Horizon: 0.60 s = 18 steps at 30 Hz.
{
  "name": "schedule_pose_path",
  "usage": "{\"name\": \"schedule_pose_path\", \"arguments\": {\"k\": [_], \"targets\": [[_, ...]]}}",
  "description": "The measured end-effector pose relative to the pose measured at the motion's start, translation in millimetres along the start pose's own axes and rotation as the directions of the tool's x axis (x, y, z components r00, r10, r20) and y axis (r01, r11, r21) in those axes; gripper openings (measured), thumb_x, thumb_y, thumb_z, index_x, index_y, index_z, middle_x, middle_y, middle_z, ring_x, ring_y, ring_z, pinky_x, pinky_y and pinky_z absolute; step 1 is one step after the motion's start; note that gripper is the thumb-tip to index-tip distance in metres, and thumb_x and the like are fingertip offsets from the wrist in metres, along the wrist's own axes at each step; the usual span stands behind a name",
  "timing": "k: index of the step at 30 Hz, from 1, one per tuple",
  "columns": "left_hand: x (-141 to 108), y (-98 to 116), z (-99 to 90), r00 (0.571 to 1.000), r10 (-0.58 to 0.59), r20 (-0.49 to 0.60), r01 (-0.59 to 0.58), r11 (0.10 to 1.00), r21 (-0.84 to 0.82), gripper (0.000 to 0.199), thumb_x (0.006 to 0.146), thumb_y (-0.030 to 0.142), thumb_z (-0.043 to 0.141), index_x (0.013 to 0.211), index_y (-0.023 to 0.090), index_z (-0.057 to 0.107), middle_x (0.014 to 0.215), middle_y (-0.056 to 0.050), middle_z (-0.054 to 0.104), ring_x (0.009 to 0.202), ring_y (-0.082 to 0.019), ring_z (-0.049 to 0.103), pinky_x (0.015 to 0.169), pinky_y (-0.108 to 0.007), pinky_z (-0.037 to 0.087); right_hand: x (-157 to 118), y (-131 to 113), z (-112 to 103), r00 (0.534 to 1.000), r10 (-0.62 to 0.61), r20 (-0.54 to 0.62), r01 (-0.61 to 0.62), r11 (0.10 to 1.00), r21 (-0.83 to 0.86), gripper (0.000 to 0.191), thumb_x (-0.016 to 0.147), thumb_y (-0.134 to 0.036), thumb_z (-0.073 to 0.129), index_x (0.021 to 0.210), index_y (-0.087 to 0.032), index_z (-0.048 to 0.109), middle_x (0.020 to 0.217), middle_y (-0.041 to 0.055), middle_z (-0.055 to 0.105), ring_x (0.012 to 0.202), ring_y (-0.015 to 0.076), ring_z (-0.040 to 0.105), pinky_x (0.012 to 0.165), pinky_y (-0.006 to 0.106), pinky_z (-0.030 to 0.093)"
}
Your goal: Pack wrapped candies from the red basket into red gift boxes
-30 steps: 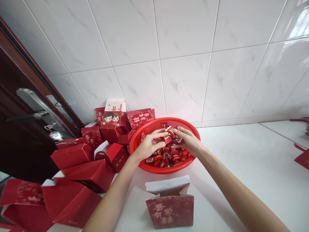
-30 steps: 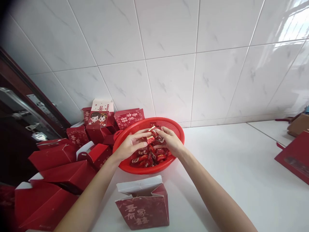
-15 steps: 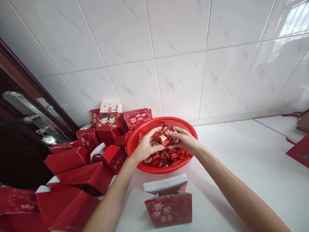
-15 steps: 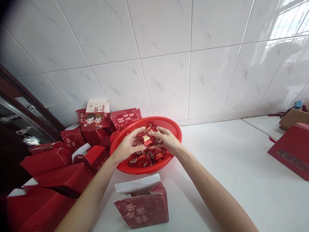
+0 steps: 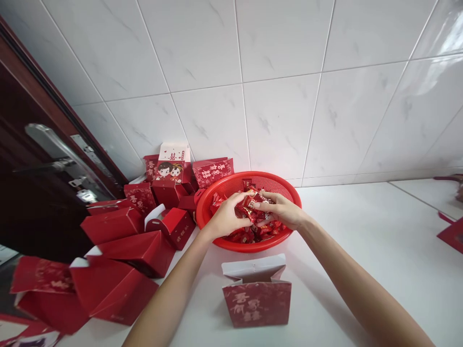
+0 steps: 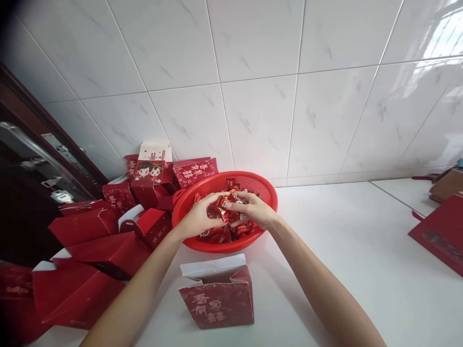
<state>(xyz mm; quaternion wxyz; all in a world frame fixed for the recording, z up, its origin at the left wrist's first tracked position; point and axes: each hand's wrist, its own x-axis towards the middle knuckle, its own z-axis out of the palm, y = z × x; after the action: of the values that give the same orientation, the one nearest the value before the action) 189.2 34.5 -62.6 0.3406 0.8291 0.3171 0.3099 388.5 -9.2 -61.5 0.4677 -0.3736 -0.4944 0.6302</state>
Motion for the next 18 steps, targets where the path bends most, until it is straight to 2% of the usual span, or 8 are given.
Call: {"name": "schedule_pose_path", "arguments": {"k": [3, 5, 9, 12, 15, 18], "targets": [[-5, 10, -1.6, 1.000, -0.011, -0.015, 0.013, 0.992, 0.129, 0.074, 0.069, 0.011, 0.072, 0.140, 0.026, 0.057, 0.134, -0.007, 0.062, 0.131, -0.030, 0.056, 0.112, -0.045, 0.046, -1, -3, 2, 1.000, -0.008, -0.028, 0.007, 1.000, -0.009, 0.044, 0.067, -0.037, 0.089, 0.103, -0.019, 0.073, 0.107, 0.0076, 0.069, 0.098, 0.0242, 0.068, 0.065, 0.032, 0.066], [-8, 16, -3.8, 1.000, 0.006, -0.028, -0.002, 0.989, 0.149, 0.077, 0.069, 0.011, 0.071, 0.143, 0.027, 0.054, 0.139, -0.007, 0.060, 0.133, -0.030, 0.055, 0.113, -0.044, 0.045, -3, -5, 4, 0.999, -0.006, -0.046, 0.006, 1.000, -0.013, 0.046, 0.066, -0.038, 0.090, 0.103, -0.018, 0.072, 0.106, 0.0074, 0.069, 0.092, 0.0222, 0.068, 0.062, 0.031, 0.065], [-15, 32, -8.2, 0.998, 0.017, -0.059, -0.011, 0.995, 0.095, 0.081, 0.071, 0.013, 0.072, 0.147, 0.027, 0.048, 0.149, -0.007, 0.054, 0.138, -0.029, 0.050, 0.115, -0.043, 0.043, -11, -13, 11, 0.999, -0.036, -0.002, 0.036, 0.999, -0.029, 0.044, 0.073, -0.039, 0.086, 0.108, -0.019, 0.071, 0.106, 0.0066, 0.070, 0.087, 0.0195, 0.068, 0.064, 0.031, 0.065], [-23, 46, -9.8, 0.998, -0.018, -0.067, 0.020, 0.999, 0.025, 0.083, 0.071, 0.014, 0.072, 0.149, 0.026, 0.046, 0.145, -0.008, 0.056, 0.134, -0.030, 0.054, 0.114, -0.044, 0.043, -20, -21, 19, 0.997, -0.062, 0.048, 0.064, 0.997, -0.033, 0.035, 0.076, -0.039, 0.084, 0.101, -0.018, 0.072, 0.097, 0.0056, 0.070, 0.083, 0.0185, 0.069, 0.067, 0.033, 0.065], [-30, 58, -10.8, 0.995, -0.053, -0.084, 0.053, 0.999, -0.008, 0.085, 0.069, 0.012, 0.074, 0.149, 0.026, 0.047, 0.141, -0.009, 0.058, 0.130, -0.032, 0.056, 0.114, -0.046, 0.043, -28, -27, 27, 0.993, -0.073, 0.091, 0.075, 0.997, -0.019, 0.030, 0.074, -0.038, 0.086, 0.092, -0.016, 0.073, 0.085, 0.0038, 0.069, 0.076, 0.0173, 0.069, 0.068, 0.033, 0.065], [-36, 65, -12.1, 0.994, -0.049, -0.098, 0.045, 0.998, -0.036, 0.085, 0.069, 0.011, 0.075, 0.148, 0.028, 0.049, 0.141, -0.008, 0.058, 0.128, -0.032, 0.057, 0.110, -0.044, 0.046, -35, -31, 31, 0.990, -0.110, 0.086, 0.111, 0.994, -0.003, 0.033, 0.070, -0.036, 0.089, 0.092, -0.016, 0.074, 0.083, 0.0032, 0.071, 0.074, 0.0171, 0.070, 0.070, 0.033, 0.065]]}}
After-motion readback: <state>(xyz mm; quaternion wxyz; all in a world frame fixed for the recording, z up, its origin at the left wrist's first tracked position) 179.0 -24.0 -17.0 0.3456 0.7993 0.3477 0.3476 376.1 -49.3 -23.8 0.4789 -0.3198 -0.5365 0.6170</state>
